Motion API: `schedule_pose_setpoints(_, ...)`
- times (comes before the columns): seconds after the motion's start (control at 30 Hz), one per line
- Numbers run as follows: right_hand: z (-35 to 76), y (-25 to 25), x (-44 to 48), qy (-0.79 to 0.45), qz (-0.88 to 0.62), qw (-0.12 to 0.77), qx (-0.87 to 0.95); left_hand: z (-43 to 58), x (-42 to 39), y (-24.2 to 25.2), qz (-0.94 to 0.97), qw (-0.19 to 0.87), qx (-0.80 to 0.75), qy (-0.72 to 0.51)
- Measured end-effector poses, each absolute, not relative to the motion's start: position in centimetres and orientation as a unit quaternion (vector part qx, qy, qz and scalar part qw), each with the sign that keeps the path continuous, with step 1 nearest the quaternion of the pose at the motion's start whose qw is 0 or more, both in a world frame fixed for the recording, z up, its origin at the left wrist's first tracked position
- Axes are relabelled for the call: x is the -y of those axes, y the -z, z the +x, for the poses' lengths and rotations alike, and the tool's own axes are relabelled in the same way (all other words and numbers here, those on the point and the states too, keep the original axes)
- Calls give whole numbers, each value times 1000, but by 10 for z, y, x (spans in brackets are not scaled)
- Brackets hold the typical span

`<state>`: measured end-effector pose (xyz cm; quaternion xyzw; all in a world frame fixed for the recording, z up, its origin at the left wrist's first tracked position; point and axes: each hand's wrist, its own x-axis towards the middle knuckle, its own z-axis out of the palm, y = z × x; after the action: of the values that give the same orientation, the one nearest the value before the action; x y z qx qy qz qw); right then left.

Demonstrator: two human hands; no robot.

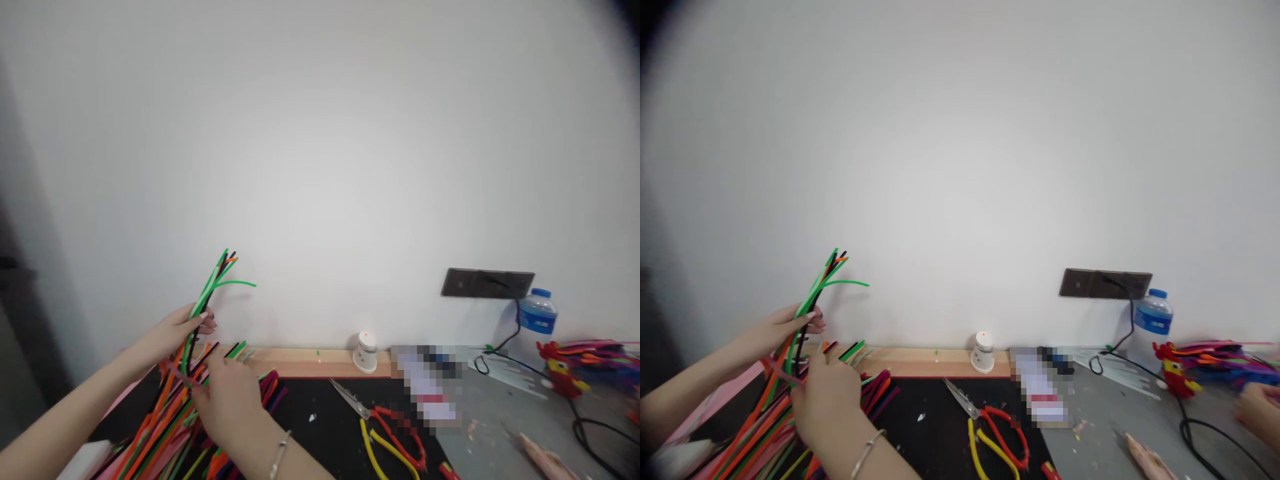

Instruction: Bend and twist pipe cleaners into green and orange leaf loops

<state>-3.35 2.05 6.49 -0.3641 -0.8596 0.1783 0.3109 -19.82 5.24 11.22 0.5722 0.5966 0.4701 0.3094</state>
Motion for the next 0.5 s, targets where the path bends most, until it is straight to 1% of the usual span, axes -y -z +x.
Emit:
schedule_pose_setpoints(0.03,-47,-64,-22,-145,-398,289,858,-198,-52,-111,565,312,-594,-479)
schedule_pose_setpoints(0.07,-59,-63,-24,-136,-411,248,867,-199,-52,-110,559,315,-592,-488)
schedule_pose_setpoints(0.17,-78,-59,-26,-109,-393,163,898,-203,-52,-108,544,324,-582,-510)
schedule_pose_setpoints(0.27,-83,-53,-23,-92,-360,137,918,-208,-54,-105,536,330,-571,-528)
schedule_pose_setpoints(0.37,-85,-50,-19,-86,-358,116,923,-211,-57,-102,529,327,-559,-549)
schedule_pose_setpoints(0.5,-87,-44,-15,-85,-377,40,921,-209,-58,-105,525,295,-554,-575)
